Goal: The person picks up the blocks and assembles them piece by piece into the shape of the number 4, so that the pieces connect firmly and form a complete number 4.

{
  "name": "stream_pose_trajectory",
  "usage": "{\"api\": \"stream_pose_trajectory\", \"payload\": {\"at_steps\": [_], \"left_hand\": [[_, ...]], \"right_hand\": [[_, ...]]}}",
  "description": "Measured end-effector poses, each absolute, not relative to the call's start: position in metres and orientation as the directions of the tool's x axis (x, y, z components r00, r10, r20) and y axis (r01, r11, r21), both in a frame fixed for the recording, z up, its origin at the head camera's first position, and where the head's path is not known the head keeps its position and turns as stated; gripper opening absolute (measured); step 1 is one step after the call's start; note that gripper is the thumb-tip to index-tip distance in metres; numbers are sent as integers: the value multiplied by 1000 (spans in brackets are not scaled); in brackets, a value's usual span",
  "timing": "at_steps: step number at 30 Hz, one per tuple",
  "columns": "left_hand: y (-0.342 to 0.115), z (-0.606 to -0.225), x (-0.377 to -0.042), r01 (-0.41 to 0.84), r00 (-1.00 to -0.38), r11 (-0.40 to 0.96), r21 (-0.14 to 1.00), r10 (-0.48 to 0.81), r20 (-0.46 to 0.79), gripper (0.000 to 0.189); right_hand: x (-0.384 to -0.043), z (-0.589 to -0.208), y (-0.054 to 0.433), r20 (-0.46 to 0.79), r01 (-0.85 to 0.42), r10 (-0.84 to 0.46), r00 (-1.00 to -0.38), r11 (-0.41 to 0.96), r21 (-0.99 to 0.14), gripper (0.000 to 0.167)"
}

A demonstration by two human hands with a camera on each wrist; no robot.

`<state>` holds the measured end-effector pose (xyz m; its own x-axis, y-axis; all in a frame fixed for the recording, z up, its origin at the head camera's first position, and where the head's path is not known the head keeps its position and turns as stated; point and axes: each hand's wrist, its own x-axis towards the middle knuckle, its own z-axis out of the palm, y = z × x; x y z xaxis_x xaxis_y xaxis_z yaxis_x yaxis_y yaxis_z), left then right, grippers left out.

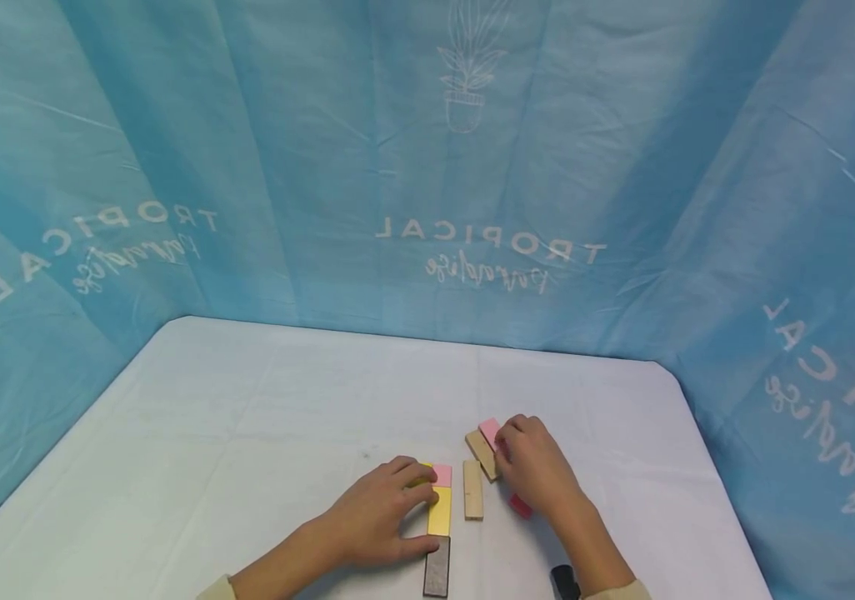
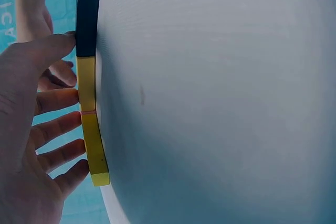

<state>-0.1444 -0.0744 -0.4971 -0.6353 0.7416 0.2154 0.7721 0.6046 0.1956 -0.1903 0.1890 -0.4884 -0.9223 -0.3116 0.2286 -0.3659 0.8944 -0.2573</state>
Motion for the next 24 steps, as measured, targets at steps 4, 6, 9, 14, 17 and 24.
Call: {"api": "stream_pose_trajectory", "payload": {"at_steps": [4,6,9,14,17,24], "left_hand": [[-74,-497,-145,766,-642,611,200,741,194,50],[-74,-497,-145,765,-643,611,205,742,190,50],[-74,-496,-145,764,-644,611,208,742,187,50],[-73,-497,-145,769,-638,606,201,743,202,48],[-72,-497,-145,771,-636,604,199,742,211,47],[-73,-495,-146,755,-653,621,212,740,158,47]], "right_hand": [[-192,-492,188,196,-331,-288,-937,911,-247,18],[-193,-493,188,186,-318,-278,-943,916,-246,19],[-194,-492,187,170,-302,-266,-949,923,-240,21],[-196,-492,185,171,-295,-261,-950,931,-216,22],[-196,-492,185,186,-300,-264,-946,931,-206,22],[-197,-493,185,188,-308,-267,-945,922,-235,21]]}}
